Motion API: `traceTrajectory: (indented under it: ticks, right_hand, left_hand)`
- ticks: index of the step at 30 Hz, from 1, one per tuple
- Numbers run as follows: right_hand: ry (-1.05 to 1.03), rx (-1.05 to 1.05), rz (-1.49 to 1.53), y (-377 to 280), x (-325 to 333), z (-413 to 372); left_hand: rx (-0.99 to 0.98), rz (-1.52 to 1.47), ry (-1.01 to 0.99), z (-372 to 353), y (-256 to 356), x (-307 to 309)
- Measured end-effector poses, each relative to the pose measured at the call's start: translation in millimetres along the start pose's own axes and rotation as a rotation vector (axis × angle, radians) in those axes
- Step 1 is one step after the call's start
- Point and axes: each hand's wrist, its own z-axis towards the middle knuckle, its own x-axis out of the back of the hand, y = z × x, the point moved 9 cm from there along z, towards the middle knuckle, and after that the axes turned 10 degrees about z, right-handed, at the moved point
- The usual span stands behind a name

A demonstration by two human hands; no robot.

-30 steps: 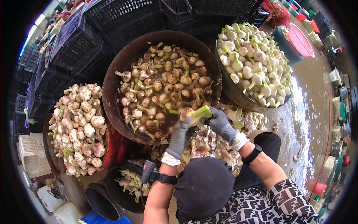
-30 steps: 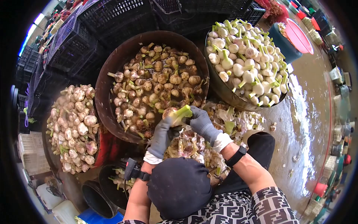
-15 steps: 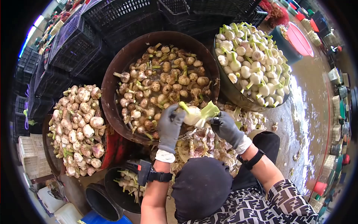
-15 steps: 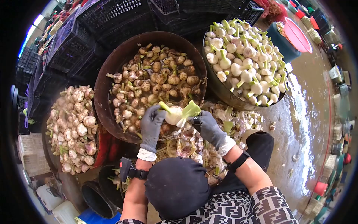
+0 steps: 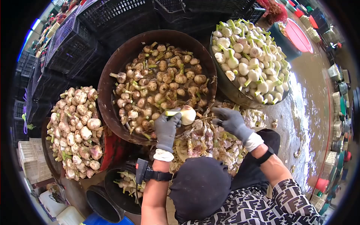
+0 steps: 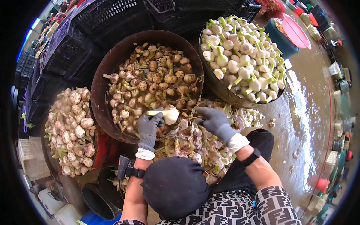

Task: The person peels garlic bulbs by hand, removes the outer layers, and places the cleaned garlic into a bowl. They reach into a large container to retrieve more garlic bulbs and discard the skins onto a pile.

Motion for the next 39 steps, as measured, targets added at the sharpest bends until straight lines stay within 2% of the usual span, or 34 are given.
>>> traceTrajectory:
  ticks: [2, 3, 4, 5, 7, 9, 12, 14, 15, 17, 18, 19, 21, 23, 24, 25, 26, 28, 29, 30, 31, 33, 34, 35, 36, 37, 38, 39]
  right_hand:
    - [0.063, 0.046, 0.052, -29, -5, 14]
    - [0.069, 0.068, 0.035, -39, -9, 21]
    - [0.027, 0.040, -0.077, -45, -16, 26]
    - [0.030, 0.039, -0.075, -46, -19, 30]
    - [-0.022, 0.058, -0.303, -50, -30, 34]
    - [-0.072, 0.035, -0.400, -52, -33, 31]
    - [-0.010, 0.104, -0.404, -49, -28, 27]
    - [0.033, 0.118, -0.325, -46, -18, 23]
    - [0.032, 0.118, -0.326, -42, -15, 22]
    - [0.076, 0.044, -0.350, -21, -2, 22]
    - [0.080, 0.001, -0.385, -6, 3, 22]
    - [0.109, -0.025, -0.340, 2, 9, 17]
    - [-0.058, -0.212, -0.490, 39, 2, 6]
    - [-0.301, -0.441, -0.592, 72, -3, -13]
    - [-0.303, -0.441, -0.594, 76, 1, -19]
    - [-0.420, -0.457, -0.594, 77, -2, -27]
    - [-0.541, -0.469, -0.594, 80, -8, -37]
    - [-0.290, -0.446, 0.636, 77, -37, -44]
    - [-0.273, -0.487, 0.970, 42, -38, -39]
    - [-0.287, -0.488, 1.281, 14, -44, -33]
    - [-0.301, -0.488, 1.594, -4, -50, -28]
    - [-0.184, -0.661, 1.768, 8, -57, -23]
    - [-0.102, -0.661, 1.863, 20, -48, -14]
    - [-0.109, -0.556, 1.959, 15, -28, -1]
    - [-0.109, -0.305, 1.899, 14, 8, 17]
    - [-0.005, -0.086, 1.772, 41, 40, 19]
    - [-0.167, -0.104, 2.247, 48, 61, 29]
    - [-0.095, -0.065, 2.333, 48, 80, 30]
  left_hand:
    - [-0.016, 0.081, -0.034, -6, 3, -12]
    - [-0.157, 0.175, -0.033, -8, 12, -18]
    - [-0.298, 0.269, -0.032, -12, 24, -24]
    - [-0.299, 0.271, -0.034, -13, 25, -26]
    - [-0.407, 0.512, -0.087, -19, 32, -37]
    - [-0.363, 0.495, -0.102, -18, 23, -38]
    - [-0.306, 0.401, -0.083, -20, 17, -34]
    - [-0.416, 0.342, -0.204, -24, 23, -40]
    - [-0.415, 0.341, -0.203, -25, 23, -35]
    - [-0.526, 0.251, -0.373, -40, 50, -38]
    - [-0.500, 0.128, -0.422, -45, 56, -37]
    - [-0.500, 0.130, -0.419, -45, 56, -35]
    - [-0.508, 0.010, -0.495, -50, 58, -36]
    - [-0.561, 0.000, -0.438, -49, 55, -22]
    - [-0.399, -0.119, -0.342, -40, 43, -4]
    - [-0.235, -0.234, -0.244, -33, 27, 10]
    - [-0.273, -0.183, -0.146, -29, 24, 15]
    - [-0.227, -0.155, -0.138, -32, 16, 3]
    - [-0.197, -0.129, -0.132, -32, 20, -6]
    - [-0.167, -0.005, -0.202, -39, 25, -20]
    - [-0.138, -0.060, -0.347, -41, 21, -42]
    - [-0.179, 0.005, -0.551, -45, 34, -71]
    - [-0.224, 0.127, -0.531, -37, 31, -67]
    - [-0.271, 0.247, -0.511, -25, 27, -62]
    - [-0.349, 0.548, -0.412, -9, 26, -45]
    - [-0.147, 0.730, -0.365, 9, 8, -23]
    - [-0.097, 0.836, -0.308, 27, -8, -1]
    - [-0.018, 0.875, -0.245, 48, -34, 26]
